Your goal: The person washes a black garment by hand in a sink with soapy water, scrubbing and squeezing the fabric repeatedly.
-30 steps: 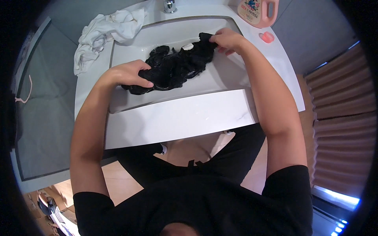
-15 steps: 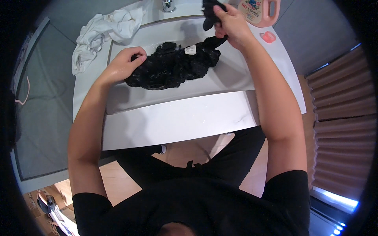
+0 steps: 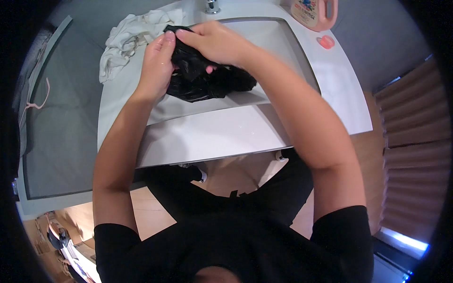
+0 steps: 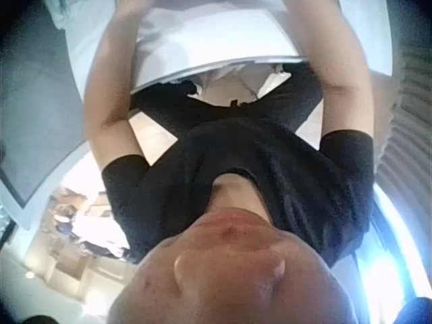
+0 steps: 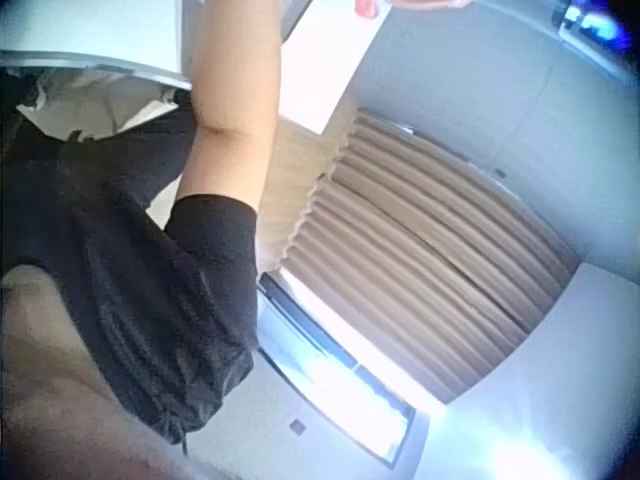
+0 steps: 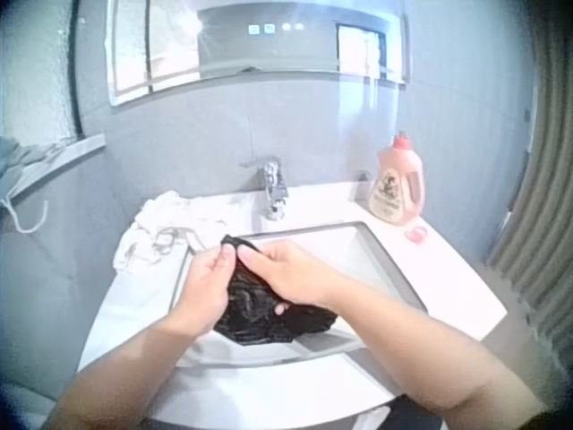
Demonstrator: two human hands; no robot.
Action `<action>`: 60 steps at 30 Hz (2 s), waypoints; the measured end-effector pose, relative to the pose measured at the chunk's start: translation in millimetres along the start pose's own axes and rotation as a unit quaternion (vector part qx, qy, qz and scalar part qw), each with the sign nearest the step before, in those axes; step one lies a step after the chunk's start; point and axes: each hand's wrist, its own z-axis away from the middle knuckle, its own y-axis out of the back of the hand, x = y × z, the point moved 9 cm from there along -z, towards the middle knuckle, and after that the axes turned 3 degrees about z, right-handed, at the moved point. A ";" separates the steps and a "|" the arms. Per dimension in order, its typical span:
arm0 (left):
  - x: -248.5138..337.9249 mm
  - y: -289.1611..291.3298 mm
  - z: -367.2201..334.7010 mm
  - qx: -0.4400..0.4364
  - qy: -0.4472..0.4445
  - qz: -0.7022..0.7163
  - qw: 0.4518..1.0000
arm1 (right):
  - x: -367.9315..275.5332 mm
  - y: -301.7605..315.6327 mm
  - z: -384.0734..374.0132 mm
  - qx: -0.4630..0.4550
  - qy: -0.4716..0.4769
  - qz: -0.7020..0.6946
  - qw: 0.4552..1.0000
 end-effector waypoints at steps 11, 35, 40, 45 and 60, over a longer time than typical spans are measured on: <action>-40.8 37.9 -12.7 0.196 0.101 0.144 0.965 | 59.1 13.3 -20.6 0.006 0.047 0.171 0.984; -36.7 -25.2 -25.8 0.034 0.122 0.114 0.985 | 71.1 34.3 -16.0 -0.060 -0.077 -0.312 0.945; -54.4 18.5 -28.0 0.151 0.159 0.026 0.975 | 42.6 11.9 -9.3 0.044 -0.045 -0.102 0.993; -52.9 -49.8 -17.7 0.126 0.174 -0.022 0.976 | 32.1 57.4 -18.2 0.351 0.075 0.204 0.911; -63.2 -53.1 -6.7 0.180 0.285 0.207 0.918 | 25.2 32.7 -20.7 0.286 0.050 0.243 0.925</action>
